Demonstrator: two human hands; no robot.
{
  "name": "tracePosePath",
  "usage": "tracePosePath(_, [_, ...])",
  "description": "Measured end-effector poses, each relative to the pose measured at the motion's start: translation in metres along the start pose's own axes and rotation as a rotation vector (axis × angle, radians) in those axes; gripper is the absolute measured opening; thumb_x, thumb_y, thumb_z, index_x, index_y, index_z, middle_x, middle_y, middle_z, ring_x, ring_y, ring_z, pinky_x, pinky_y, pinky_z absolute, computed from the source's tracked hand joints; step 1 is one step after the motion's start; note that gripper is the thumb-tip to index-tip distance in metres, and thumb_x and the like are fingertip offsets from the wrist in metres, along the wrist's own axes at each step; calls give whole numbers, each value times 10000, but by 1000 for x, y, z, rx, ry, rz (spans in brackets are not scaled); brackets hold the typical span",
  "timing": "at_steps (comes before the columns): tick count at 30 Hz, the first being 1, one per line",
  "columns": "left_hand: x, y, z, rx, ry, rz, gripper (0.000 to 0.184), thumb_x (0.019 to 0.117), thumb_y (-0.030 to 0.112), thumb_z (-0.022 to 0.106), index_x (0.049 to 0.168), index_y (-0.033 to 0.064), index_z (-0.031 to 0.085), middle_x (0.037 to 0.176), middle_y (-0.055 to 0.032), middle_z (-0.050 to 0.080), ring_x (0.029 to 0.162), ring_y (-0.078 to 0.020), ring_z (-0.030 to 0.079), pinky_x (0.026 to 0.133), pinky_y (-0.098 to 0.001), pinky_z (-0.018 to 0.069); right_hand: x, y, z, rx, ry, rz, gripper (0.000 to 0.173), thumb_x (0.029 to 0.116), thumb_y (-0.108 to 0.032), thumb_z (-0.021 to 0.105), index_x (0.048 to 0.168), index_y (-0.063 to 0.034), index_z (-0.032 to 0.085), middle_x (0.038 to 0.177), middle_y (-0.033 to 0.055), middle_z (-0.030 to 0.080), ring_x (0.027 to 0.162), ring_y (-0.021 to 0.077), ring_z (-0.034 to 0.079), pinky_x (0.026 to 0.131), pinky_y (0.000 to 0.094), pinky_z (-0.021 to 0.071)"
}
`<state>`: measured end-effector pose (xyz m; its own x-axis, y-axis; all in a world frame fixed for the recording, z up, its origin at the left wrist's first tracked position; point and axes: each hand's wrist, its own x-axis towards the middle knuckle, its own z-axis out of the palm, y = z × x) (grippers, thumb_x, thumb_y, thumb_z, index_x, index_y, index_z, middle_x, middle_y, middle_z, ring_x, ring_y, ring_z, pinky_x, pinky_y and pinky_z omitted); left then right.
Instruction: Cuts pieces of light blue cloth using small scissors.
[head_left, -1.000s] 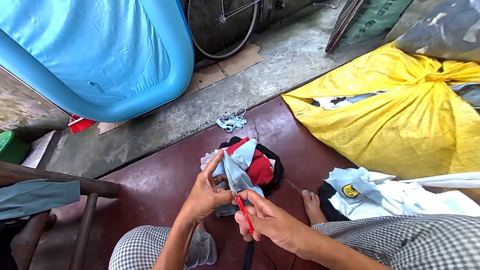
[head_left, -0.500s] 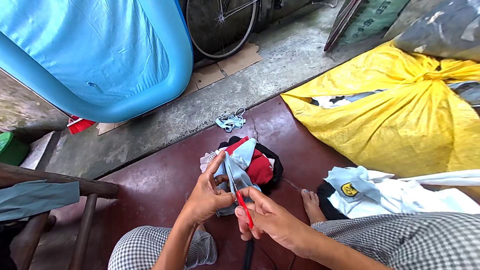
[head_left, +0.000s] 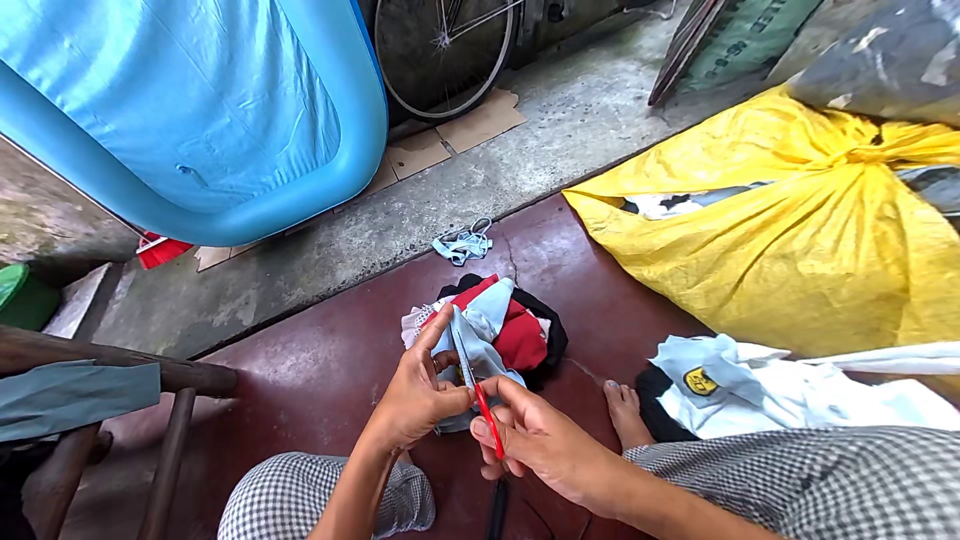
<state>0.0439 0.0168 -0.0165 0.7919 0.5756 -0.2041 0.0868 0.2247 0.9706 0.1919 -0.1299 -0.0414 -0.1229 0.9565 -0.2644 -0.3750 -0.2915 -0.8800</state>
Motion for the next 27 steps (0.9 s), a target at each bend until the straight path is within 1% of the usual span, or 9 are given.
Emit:
tracePosePath(5, [0, -3, -1, 11, -42, -14, 1137, 691, -145, 761, 1622, 319, 302, 1652, -13, 284, 1154, -287, 646, 806, -432, 639, 2, 0, -5, -15, -41, -9, 466, 991, -357, 654, 1325, -102, 451, 903, 34, 656, 799, 163, 690, 734, 339, 601])
tracePosePath(8, [0, -3, -1, 5, -76, -9, 1137, 699, -163, 743, 1627, 307, 285, 1655, -23, 278, 1148, -286, 652, 790, -431, 642, 3, -1, -6, -15, -28, -6, 464, 991, -344, 653, 1329, -101, 448, 912, 31, 660, 805, 161, 692, 731, 336, 602])
tracePosePath(13, [-1, -5, -1, -14, -79, 4, 1144, 714, -172, 746, 1633, 309, 266, 1649, -40, 290, 1129, -295, 661, 791, -439, 644, 1, -3, -3, 20, -4, 0, 376, 1002, -279, 642, 1286, -93, 478, 867, 35, 653, 753, 169, 690, 718, 360, 618])
tracePosePath(17, [0, -8, -1, -39, -93, 10, 1150, 718, -170, 732, 1639, 309, 237, 1646, -58, 292, 1102, -285, 667, 786, -424, 636, 2, -2, -5, 39, -15, -1, 398, 1006, -310, 638, 1302, -100, 473, 910, 47, 661, 785, 176, 691, 728, 352, 609])
tracePosePath(19, [1, -9, 0, -51, -95, 10, 1170, 704, -166, 733, 1643, 306, 220, 1661, -52, 257, 1115, -293, 663, 789, -430, 637, 3, -2, -6, 33, -13, 6, 415, 1002, -322, 637, 1311, -104, 464, 930, 47, 663, 804, 177, 696, 735, 354, 609])
tracePosePath(21, [0, -9, 1, -74, -112, 14, 1199, 704, -148, 765, 1648, 306, 181, 1662, -55, 252, 1141, -293, 657, 823, -443, 633, 4, -3, -8, 30, -15, 11, 422, 1012, -343, 621, 1319, -104, 459, 944, 50, 663, 820, 184, 697, 748, 368, 611])
tracePosePath(23, [0, -10, 3, -85, -109, 17, 1232, 703, -124, 790, 1650, 333, 149, 1651, -55, 270, 1130, -285, 658, 818, -441, 630, 5, -3, -10, 25, -21, 6, 433, 1014, -354, 615, 1328, -103, 454, 950, 52, 663, 825, 187, 696, 751, 375, 612])
tracePosePath(25, [1, -11, 3, -79, -108, 20, 1256, 705, -118, 792, 1651, 343, 106, 1649, -55, 269, 1157, -291, 647, 826, -444, 629, 5, -2, -11, 34, -19, 8, 431, 1012, -356, 617, 1321, -102, 457, 948, 53, 661, 815, 187, 694, 748, 378, 614])
tracePosePath(27, [1, -13, 3, -75, -94, 20, 1291, 693, -133, 788, 1649, 359, 74, 1650, -51, 265, 1171, -306, 641, 824, -459, 632, 5, -2, -11, 62, -10, 8, 410, 1009, -326, 630, 1306, -91, 473, 934, 57, 657, 791, 188, 688, 741, 382, 616])
